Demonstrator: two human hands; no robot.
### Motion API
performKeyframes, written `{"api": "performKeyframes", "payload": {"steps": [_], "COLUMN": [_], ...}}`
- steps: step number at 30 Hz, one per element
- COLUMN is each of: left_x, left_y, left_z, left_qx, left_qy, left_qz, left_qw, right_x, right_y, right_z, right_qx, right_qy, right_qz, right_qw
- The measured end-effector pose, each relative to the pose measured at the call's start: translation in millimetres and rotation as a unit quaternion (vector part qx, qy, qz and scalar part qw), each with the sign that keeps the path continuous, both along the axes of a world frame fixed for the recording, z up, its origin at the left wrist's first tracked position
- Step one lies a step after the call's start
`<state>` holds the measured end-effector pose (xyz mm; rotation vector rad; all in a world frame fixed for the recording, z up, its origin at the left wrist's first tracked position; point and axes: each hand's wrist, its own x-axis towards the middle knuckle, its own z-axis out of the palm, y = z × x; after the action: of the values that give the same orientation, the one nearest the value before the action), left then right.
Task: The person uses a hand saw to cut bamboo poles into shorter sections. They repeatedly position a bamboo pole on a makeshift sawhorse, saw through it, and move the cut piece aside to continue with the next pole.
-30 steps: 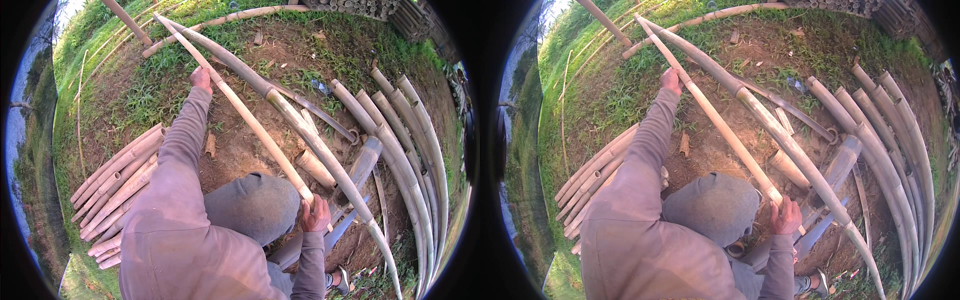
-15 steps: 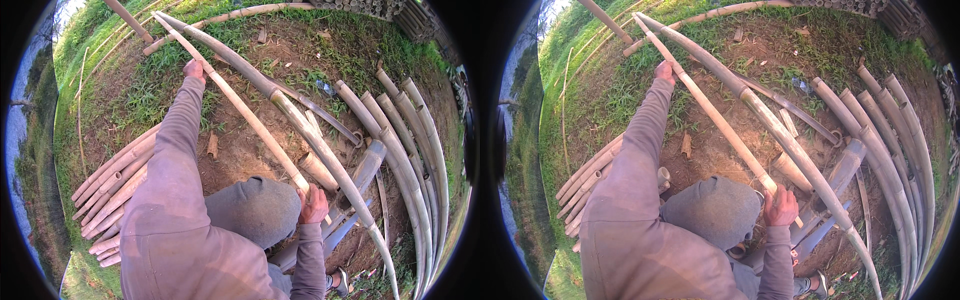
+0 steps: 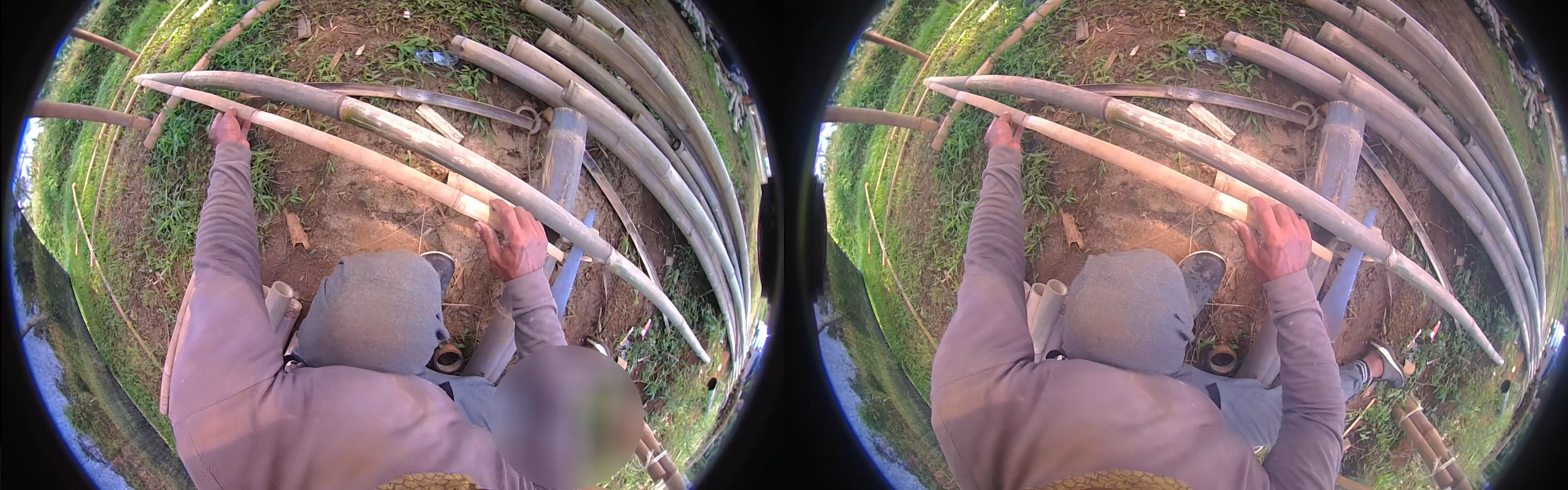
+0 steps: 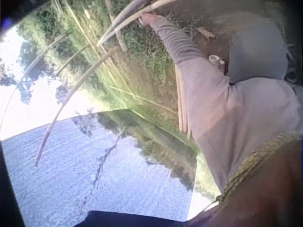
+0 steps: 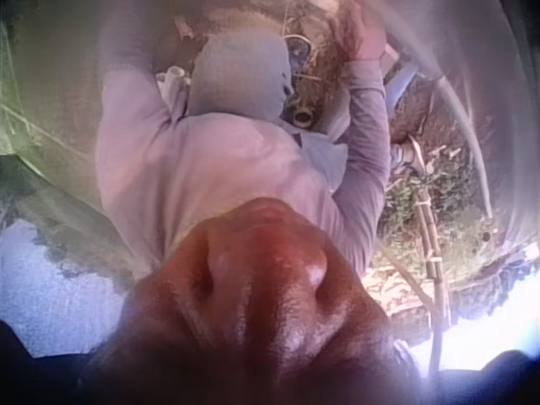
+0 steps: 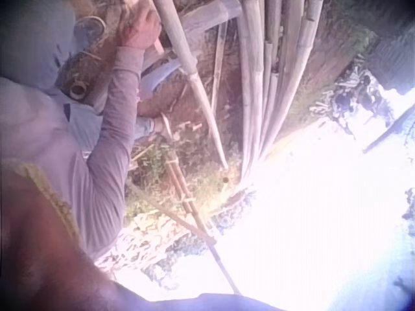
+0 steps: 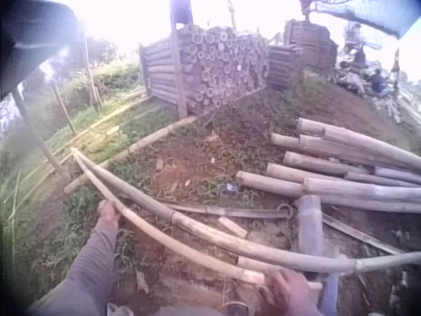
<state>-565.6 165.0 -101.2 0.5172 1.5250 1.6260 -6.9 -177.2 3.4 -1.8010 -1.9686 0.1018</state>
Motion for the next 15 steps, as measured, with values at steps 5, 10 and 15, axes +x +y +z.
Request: {"api": "performKeyframes", "payload": {"steps": [5, 10, 15], "left_x": [161, 318, 374], "left_y": [-70, -148, -123], "left_z": [51, 86, 52], "left_qx": [0.188, 0.344, 0.31], "left_qy": [0.585, 0.651, 0.684], "left_qz": [-0.122, -0.45, -0.564], "left_qw": [0.779, 0.505, 0.345], "right_x": [29, 41, 37], "right_y": [31, 48, 46], "right_z": [-8, -39, -49], "right_qx": [0.015, -0.02, -0.013], "right_qy": [-0.019, 0.025, 0.008], "right_qz": [-0.064, -0.104, -0.126], "right_qw": [0.998, 0.994, 0.992]}}
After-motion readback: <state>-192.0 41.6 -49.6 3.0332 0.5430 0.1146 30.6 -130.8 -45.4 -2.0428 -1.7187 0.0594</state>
